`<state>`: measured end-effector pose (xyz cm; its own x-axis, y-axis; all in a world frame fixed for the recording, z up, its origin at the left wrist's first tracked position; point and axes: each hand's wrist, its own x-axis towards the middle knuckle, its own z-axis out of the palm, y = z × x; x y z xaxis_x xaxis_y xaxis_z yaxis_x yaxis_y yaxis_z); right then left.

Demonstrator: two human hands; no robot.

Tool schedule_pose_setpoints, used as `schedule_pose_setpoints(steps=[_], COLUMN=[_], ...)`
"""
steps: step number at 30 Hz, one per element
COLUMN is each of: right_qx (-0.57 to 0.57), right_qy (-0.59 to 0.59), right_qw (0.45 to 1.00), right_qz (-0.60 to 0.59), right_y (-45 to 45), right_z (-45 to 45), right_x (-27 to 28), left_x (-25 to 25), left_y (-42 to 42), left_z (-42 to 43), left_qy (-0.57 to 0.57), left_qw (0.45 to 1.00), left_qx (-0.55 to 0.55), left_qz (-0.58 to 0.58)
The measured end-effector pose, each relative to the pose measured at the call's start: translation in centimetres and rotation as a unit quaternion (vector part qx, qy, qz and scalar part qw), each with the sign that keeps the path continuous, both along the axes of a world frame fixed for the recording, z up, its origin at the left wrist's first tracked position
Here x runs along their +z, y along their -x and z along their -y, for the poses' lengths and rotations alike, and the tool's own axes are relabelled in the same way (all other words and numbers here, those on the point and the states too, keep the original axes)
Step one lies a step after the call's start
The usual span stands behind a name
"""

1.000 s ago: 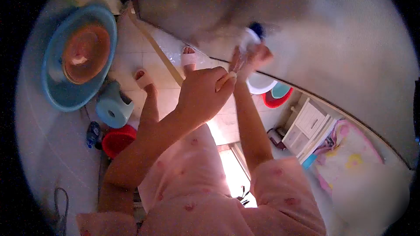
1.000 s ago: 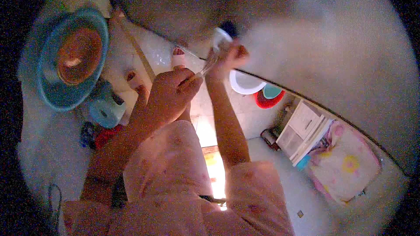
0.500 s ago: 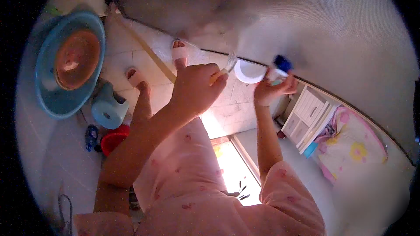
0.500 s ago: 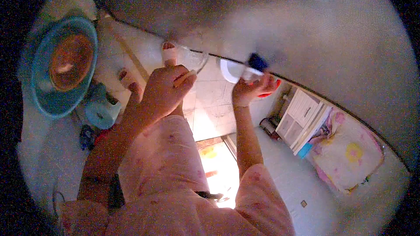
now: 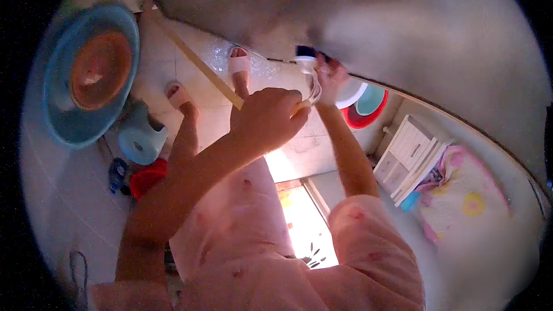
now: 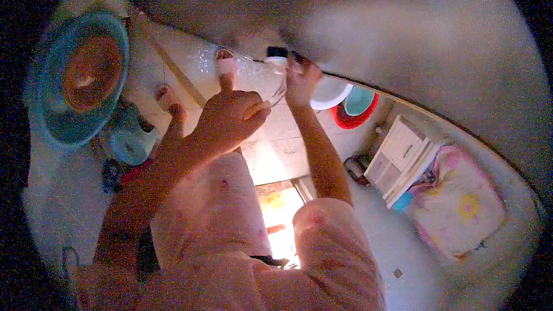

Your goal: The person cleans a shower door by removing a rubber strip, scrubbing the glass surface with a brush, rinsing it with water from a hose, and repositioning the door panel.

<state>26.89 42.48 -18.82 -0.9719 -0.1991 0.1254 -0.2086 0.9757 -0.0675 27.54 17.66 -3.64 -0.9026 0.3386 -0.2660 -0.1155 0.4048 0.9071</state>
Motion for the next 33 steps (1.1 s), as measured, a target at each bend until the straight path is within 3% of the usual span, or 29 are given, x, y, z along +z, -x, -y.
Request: schedule_pose_setpoints(steps=[2,4,5,8,9,10,11,12,13,16,18,23,26,28,30,32,33], right_qx=[0.004,-0.013,-0.029,-0.085,-0.104,-0.138,-0.140,-0.154,-0.056,-0.185,-0.136,-0.020,-0.089,-0.093,-0.055,0.009,0.054], right_qy=[0.130,-0.072,-0.056,0.018,0.011,0.083,0.030,0.041,0.073,0.105,0.143,0.165,0.211,0.347,0.192,-0.064,-0.040], right_qw=[0.989,0.988,0.984,0.974,0.975,0.971,0.964,0.972,0.983,0.964,0.967,0.972,0.963,0.926,0.979,0.995,0.988], right_qz=[-0.063,-0.137,-0.166,-0.210,-0.196,-0.179,-0.225,-0.174,-0.157,0.158,0.159,-0.164,-0.142,-0.119,-0.051,0.074,0.136], right_y=[0.1,1.5,2.3,3.7,3.2,3.1,2.9,2.1,1.3,2.2,1.5,4.4,5.4,5.4,3.6,3.6,3.5], right_z=[-1.2,-1.4,-1.1,0.5,1.0,1.9,2.2,2.7,2.2,13.5,15.8,15.1,15.1,17.2,20.3,23.6,23.9], right_x=[6.4,12.6,13.4,8.3,4.5,-0.2,-6.0,-10.4,-15.9,-12.7,-8.2,-3.8,-10.9,-18.0,-22.1,-20.9,-20.8], left_x=[-0.1,-0.1,-0.2,-1.2,-1.9,-2.8,-3.7,-4.4,-5.2,-7.2,-7.9,-9.3,-10.7,-12.4,-14.1,-16.0,-16.6], left_y=[-0.4,-0.7,-0.9,-1.0,-1.2,-1.4,-1.9,-2.3,-2.8,-4.2,-5.7,-4.9,-3.7,-3.6,-3.9,-4.5,-5.0], left_z=[0.2,0.5,0.7,1.8,2.2,2.8,3.5,4.2,5.5,8.3,8.8,8.6,8.4,8.5,9.2,9.0,9.2], left_qy=[-0.013,-0.018,-0.020,-0.019,-0.013,-0.007,-0.002,0.002,0.006,0.012,0.005,-0.054,-0.085,-0.095,-0.109,-0.095,-0.100], left_qw=[1.000,1.000,1.000,0.999,0.999,0.999,0.999,0.999,0.999,0.997,0.996,0.978,0.966,0.960,0.952,0.944,0.938], left_qx=[0.010,0.011,0.017,0.029,0.034,0.038,0.037,0.035,0.036,0.043,0.072,0.157,0.198,0.213,0.222,0.255,0.276], left_qz=[-0.004,0.001,0.010,0.019,0.015,0.014,0.020,0.025,0.031,0.060,0.059,0.126,0.145,0.152,0.180,0.186,0.182])
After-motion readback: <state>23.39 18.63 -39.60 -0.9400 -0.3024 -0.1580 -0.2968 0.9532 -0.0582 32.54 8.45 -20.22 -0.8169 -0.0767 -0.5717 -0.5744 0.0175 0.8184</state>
